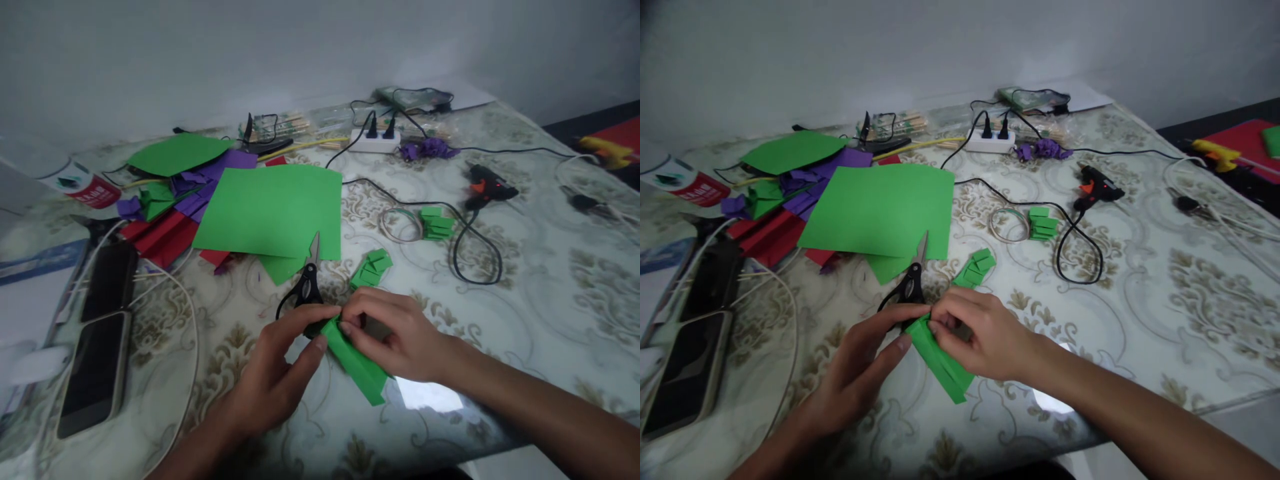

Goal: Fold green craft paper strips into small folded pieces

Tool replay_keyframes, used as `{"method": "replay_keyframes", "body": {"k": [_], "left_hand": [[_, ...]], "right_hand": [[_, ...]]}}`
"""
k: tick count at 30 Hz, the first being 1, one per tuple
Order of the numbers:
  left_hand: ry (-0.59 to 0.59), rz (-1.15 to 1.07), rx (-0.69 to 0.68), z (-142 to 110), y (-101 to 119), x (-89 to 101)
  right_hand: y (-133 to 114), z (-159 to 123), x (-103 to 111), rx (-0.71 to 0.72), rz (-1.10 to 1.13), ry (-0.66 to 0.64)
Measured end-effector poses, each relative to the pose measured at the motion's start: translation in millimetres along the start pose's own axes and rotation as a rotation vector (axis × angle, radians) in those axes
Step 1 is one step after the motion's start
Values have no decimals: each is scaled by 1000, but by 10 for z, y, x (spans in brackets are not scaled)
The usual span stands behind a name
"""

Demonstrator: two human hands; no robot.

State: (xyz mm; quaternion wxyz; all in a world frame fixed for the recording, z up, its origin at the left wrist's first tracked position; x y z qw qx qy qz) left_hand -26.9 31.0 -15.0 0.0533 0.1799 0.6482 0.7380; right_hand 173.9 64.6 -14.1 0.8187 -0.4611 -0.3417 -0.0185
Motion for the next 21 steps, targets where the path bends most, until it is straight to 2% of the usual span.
{"method": "replay_keyframes", "body": {"k": [11, 21], "left_hand": [[-13, -31, 55, -9, -28, -2], [-19, -21, 36, 6, -6, -6]], "right_hand": [[-27, 14, 15, -3, -6, -1], [-6, 18, 4, -13, -4, -4]]}}
Point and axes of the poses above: each hand's wrist, its own z-axis towards the middle knuckle, its own x-axis out of the back of the hand, y = z × x, the point moved 3 cm from there along z, towards the middle knuckle, and after that the axes turned 6 degrees about -z, right-handed, at the moved point
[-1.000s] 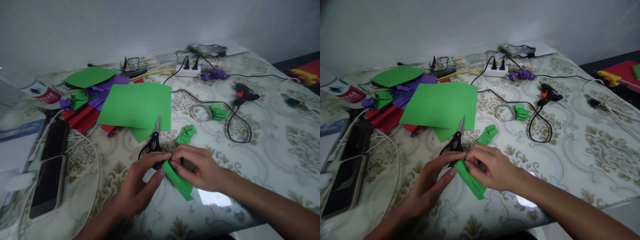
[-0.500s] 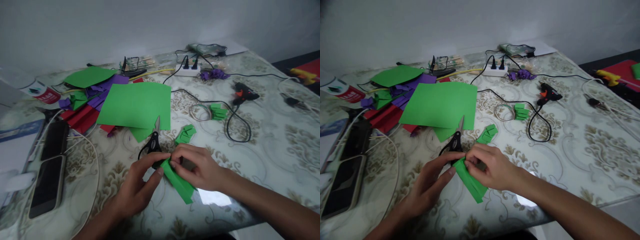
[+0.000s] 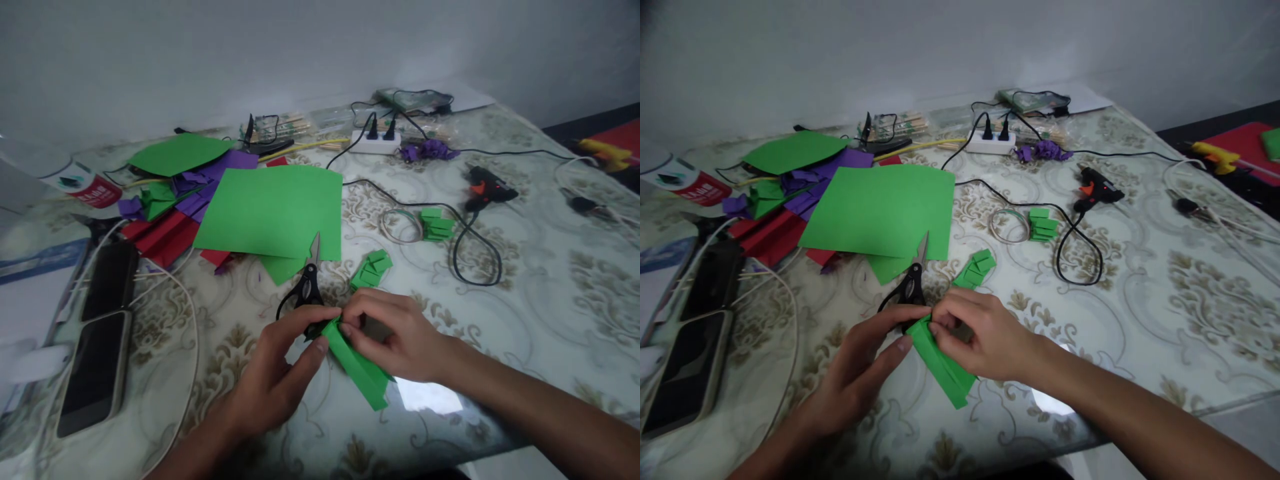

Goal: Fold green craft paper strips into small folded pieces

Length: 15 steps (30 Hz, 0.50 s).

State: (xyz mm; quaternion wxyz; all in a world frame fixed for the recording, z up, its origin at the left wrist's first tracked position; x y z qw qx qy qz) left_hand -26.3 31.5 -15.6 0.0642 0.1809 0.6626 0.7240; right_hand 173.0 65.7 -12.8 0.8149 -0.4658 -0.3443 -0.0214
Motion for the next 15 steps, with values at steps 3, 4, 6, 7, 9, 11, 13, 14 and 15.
{"method": "replay_keyframes", "body": {"k": [3, 4, 6, 7, 9, 11, 13, 14, 15], "left_hand": [[3, 8, 5, 4, 0, -2], [7, 11, 10, 3, -2, -3], [19, 11, 28, 0, -8, -3], [24, 1, 42, 1, -12, -4], [33, -45, 82, 9, -17, -8], [45, -101, 122, 27, -14, -11], [64, -149, 159, 45, -3, -13], [81, -174, 177, 52, 2, -12], [98, -210, 197, 55, 4, -13]], "right_hand": [[8, -3, 0, -9, -4, 1], [6, -2, 2, -12, -4, 0], [-6, 3, 8, -25, 2, 2], [-14, 6, 11, -36, 7, 5], [-31, 15, 14, -68, 20, 19], [-45, 21, 14, -105, 37, 43], [-52, 18, 8, -143, 67, 65], [-52, 13, 2, -160, 85, 75], [-51, 5, -5, -171, 106, 85]]}}
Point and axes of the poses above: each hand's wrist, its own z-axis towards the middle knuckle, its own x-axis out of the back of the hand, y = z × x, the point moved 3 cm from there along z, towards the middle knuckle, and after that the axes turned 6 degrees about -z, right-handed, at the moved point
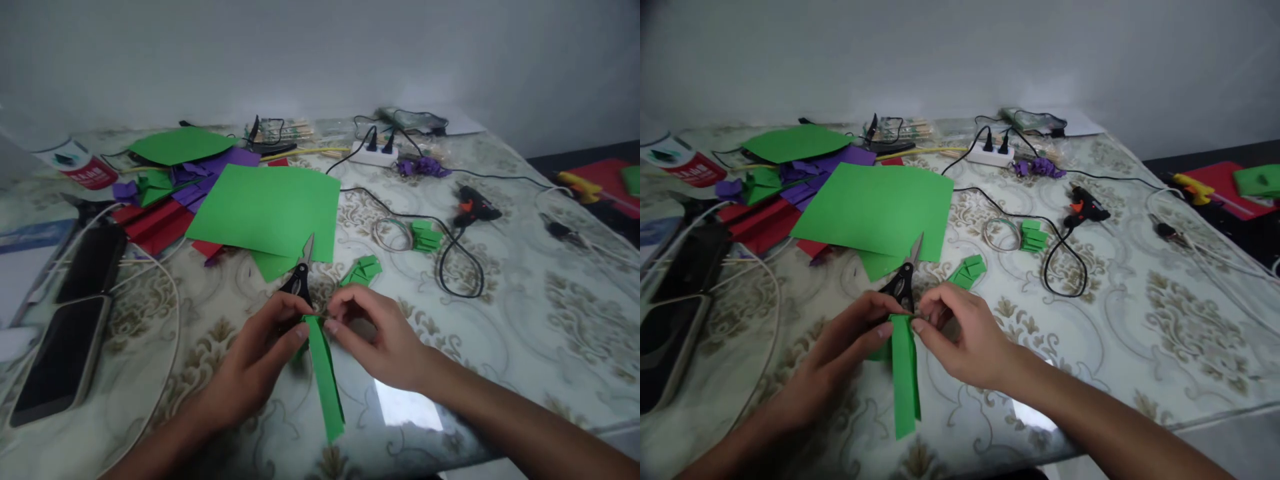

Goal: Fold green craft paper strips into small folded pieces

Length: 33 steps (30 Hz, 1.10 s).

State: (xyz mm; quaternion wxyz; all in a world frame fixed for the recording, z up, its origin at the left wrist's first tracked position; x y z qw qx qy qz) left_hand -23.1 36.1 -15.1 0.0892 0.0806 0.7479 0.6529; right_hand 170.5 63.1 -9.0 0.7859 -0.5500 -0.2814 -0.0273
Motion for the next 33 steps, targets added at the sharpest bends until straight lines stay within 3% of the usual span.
{"method": "replay_keyframes", "body": {"k": [5, 9, 13, 22, 26, 33], "left_hand": [[81, -210, 134, -3, -46, -15], [70, -318, 208, 10, -88, -53], [66, -303, 199, 11, -106, -67], [78, -193, 215, -3, -93, -84], [88, 25, 59, 31, -49, -56], [17, 620, -392, -50, 140, 64]], "right_hand": [[36, -43, -62, -65, 162, -15], [74, -33, -109, -270, 399, -83], [87, 0, -111, -431, 557, -131], [104, 7, -131, -507, 587, -169], [150, 11, -143, -524, 589, -169], [282, 16, -165, -540, 632, -91]]}}
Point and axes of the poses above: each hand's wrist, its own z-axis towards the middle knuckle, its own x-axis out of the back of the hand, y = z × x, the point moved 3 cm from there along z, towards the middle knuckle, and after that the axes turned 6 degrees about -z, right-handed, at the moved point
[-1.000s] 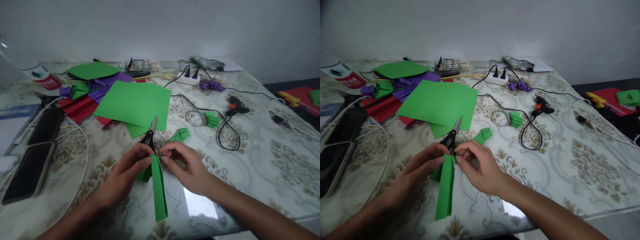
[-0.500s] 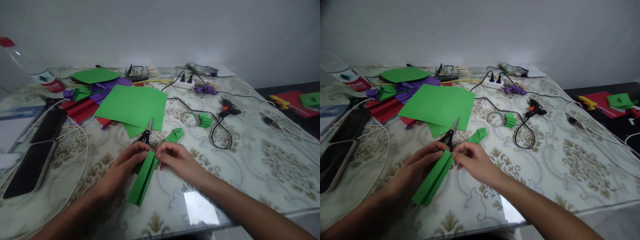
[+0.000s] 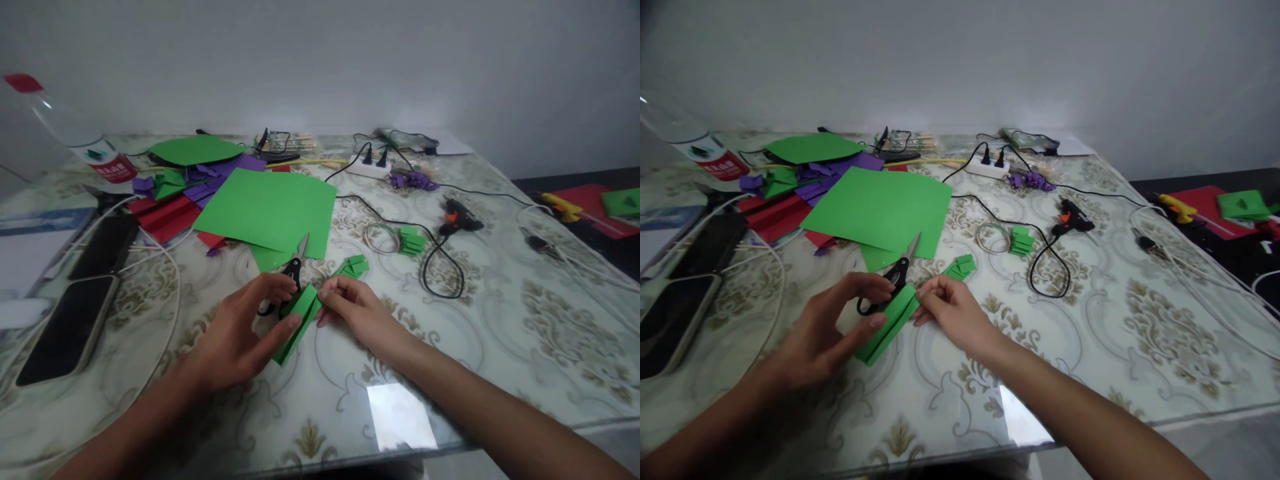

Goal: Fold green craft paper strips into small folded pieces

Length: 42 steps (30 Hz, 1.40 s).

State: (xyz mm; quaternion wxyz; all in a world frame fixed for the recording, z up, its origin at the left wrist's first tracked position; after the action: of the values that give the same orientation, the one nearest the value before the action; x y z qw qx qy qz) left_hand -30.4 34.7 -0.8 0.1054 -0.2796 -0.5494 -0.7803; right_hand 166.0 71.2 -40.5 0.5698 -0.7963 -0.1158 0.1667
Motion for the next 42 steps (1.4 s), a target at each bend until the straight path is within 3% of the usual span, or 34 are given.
{"method": "replay_keyframes", "body": {"k": [9, 21, 27, 42], "left_hand": [[-67, 208, -103, -29, 135, -28], [108, 277, -101, -34, 32, -76], [117, 283, -111, -56, 41, -87], [170, 261, -132, -11, 105, -88]], "right_hand": [[45, 53, 41, 61, 61, 76], [36, 6, 3, 156, 36, 113], [8, -60, -7, 366, -266, 145], [-77, -137, -6, 448, -493, 237]]}}
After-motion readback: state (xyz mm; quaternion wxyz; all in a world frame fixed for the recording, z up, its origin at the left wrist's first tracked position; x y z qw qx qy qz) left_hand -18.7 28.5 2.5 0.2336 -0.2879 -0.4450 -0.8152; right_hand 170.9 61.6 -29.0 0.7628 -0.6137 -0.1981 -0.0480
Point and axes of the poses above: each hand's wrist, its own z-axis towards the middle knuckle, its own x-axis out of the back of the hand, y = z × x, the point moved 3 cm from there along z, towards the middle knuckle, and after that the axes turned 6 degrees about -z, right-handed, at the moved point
